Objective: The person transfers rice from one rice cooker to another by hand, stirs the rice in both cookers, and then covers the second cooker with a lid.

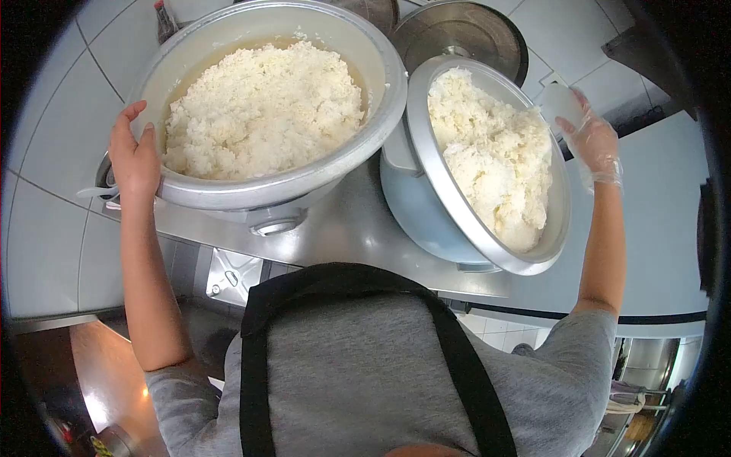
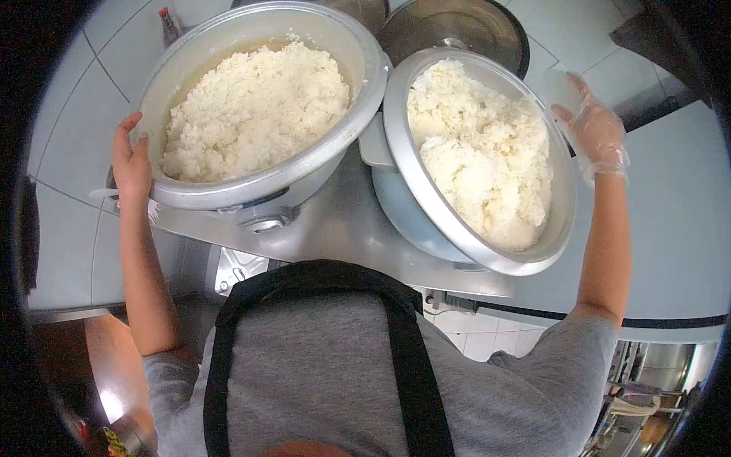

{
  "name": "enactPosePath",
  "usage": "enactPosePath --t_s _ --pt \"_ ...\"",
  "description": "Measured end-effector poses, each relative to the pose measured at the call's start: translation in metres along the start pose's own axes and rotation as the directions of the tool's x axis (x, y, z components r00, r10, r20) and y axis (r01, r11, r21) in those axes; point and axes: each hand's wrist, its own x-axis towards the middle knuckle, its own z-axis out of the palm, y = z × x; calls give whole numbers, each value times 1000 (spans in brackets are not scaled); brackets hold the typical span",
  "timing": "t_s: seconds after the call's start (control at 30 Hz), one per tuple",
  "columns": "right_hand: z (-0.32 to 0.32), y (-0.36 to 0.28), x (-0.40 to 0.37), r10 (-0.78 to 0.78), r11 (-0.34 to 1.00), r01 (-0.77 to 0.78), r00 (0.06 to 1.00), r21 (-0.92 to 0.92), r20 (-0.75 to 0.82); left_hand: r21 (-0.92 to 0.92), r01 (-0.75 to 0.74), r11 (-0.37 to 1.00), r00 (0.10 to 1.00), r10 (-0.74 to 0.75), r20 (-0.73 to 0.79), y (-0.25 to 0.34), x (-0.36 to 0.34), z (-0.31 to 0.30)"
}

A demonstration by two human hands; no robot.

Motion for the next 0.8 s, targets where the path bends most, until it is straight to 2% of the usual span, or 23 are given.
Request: enactPosePath --t_s 0.03,0.13,0.23,0.3,0.37,0.43,0.5,0.53,0.6,0.7,0.8 --pt "1 1 2 -2 1000 2 999 10 -32 10 4 1000 1000 -4 -4 0 0 0" --pt "-7 -31 17 -226 942 273 946 193 -234 26 -54 998 999 54 3 -7 1 0" --pt "-29 -121 21 -419 796 482 875 366 -243 32 -60 998 998 60 -15 -2 0 -1" --pt "-18 -184 39 -610 676 704 701 218 -370 49 -24 999 999 25 -23 4 -3 -3" --pt "-18 -252 53 -719 642 747 665 173 -202 53 -8 999 999 10 -39 8 -5 -1" --pt "2 -314 82 -776 626 778 617 -44 -130 59 -1 998 998 5 -66 6 -6 1" --pt "24 -356 106 -765 638 764 615 -93 -191 62 11 998 998 -7 -62 8 -6 0" --pt "33 -373 119 -731 675 734 655 -68 -189 63 17 998 998 -13 -60 9 -7 -1" --pt "49 -394 144 -657 747 665 733 -16 -175 74 26 997 996 -20 -84 14 -9 -1" --pt "59 -405 149 -750 660 728 652 -187 -108 79 41 996 997 -36 -70 17 -10 -3" --pt "53 -399 132 -820 573 812 564 -112 -99 68 52 996 995 -46 -93 18 -12 0"
